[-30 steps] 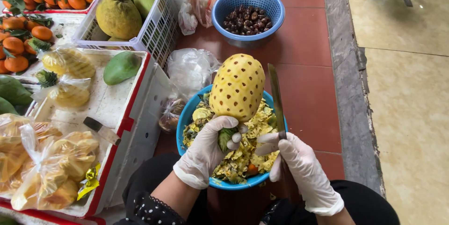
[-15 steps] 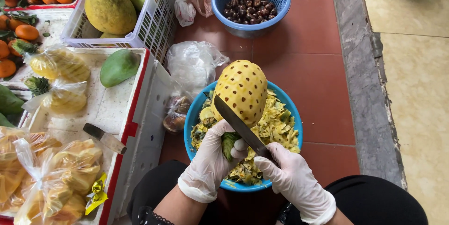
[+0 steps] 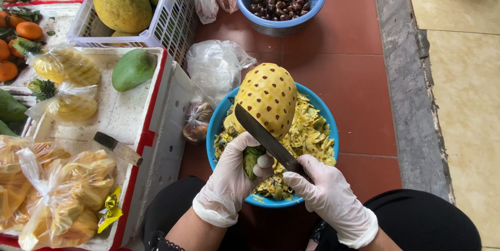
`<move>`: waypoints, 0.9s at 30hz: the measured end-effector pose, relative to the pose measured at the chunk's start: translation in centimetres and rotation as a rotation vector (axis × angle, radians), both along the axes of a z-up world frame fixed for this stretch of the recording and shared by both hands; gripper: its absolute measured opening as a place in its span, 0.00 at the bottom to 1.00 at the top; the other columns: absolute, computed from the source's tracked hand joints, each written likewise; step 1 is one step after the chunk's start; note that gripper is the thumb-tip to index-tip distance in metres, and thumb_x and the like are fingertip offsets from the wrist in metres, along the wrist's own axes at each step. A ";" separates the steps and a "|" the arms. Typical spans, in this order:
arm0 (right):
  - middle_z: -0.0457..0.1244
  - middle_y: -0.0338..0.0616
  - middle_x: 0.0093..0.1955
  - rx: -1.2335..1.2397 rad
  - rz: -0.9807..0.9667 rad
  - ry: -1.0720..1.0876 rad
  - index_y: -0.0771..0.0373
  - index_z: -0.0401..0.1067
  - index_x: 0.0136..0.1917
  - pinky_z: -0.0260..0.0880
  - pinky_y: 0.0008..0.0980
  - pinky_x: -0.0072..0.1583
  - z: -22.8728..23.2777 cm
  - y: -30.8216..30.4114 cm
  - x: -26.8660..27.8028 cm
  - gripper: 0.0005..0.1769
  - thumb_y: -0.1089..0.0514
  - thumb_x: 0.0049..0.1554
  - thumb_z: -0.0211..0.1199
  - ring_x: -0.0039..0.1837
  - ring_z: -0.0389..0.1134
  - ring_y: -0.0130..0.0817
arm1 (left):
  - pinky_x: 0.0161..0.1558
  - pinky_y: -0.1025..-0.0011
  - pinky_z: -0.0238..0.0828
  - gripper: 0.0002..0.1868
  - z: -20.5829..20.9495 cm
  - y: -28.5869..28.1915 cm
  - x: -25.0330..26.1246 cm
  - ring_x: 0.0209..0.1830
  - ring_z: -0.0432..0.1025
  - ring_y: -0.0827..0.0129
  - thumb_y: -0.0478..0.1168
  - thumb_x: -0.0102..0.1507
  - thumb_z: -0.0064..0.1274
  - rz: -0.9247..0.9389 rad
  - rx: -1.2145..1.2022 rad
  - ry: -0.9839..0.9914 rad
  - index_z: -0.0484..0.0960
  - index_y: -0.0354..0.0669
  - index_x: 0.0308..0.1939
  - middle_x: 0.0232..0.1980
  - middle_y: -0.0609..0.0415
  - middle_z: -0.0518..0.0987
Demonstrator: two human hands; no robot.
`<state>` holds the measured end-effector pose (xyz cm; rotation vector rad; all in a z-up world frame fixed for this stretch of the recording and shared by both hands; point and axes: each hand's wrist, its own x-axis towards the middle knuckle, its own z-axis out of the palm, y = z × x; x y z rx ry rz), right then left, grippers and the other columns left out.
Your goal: Peeling and removing the eyes from a pineapple using a knife
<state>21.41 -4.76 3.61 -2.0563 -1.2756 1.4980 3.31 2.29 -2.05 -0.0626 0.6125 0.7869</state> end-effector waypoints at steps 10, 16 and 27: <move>0.64 0.36 0.32 0.027 0.030 -0.114 0.49 0.75 0.47 0.66 0.30 0.46 -1.3 0.3 -0.5 0.30 0.25 0.48 0.57 0.35 0.65 0.29 | 0.14 0.83 0.57 0.16 0.2 0.2 -0.3 0.16 0.66 0.72 0.33 0.58 0.49 0.000 -0.005 0.065 0.75 0.36 0.49 0.32 0.49 0.77; 0.63 0.35 0.28 0.050 0.026 -0.088 0.51 0.74 0.44 0.66 0.31 0.41 -2.3 0.5 -1.2 0.28 0.26 0.49 0.56 0.29 0.62 0.30 | 0.13 0.84 0.55 0.14 -0.7 0.7 -0.9 0.16 0.64 0.73 0.34 0.56 0.50 -0.037 0.010 0.101 0.75 0.34 0.45 0.27 0.49 0.73; 0.67 0.35 0.38 0.129 -0.043 -0.086 0.52 0.78 0.50 0.68 0.31 0.53 -3.1 1.4 -2.8 0.35 0.25 0.47 0.55 0.47 0.67 0.28 | 0.14 0.83 0.52 0.05 -0.1 0.1 -1.3 0.17 0.63 0.73 0.34 0.57 0.48 -0.007 0.124 0.099 0.75 0.34 0.35 0.28 0.46 0.73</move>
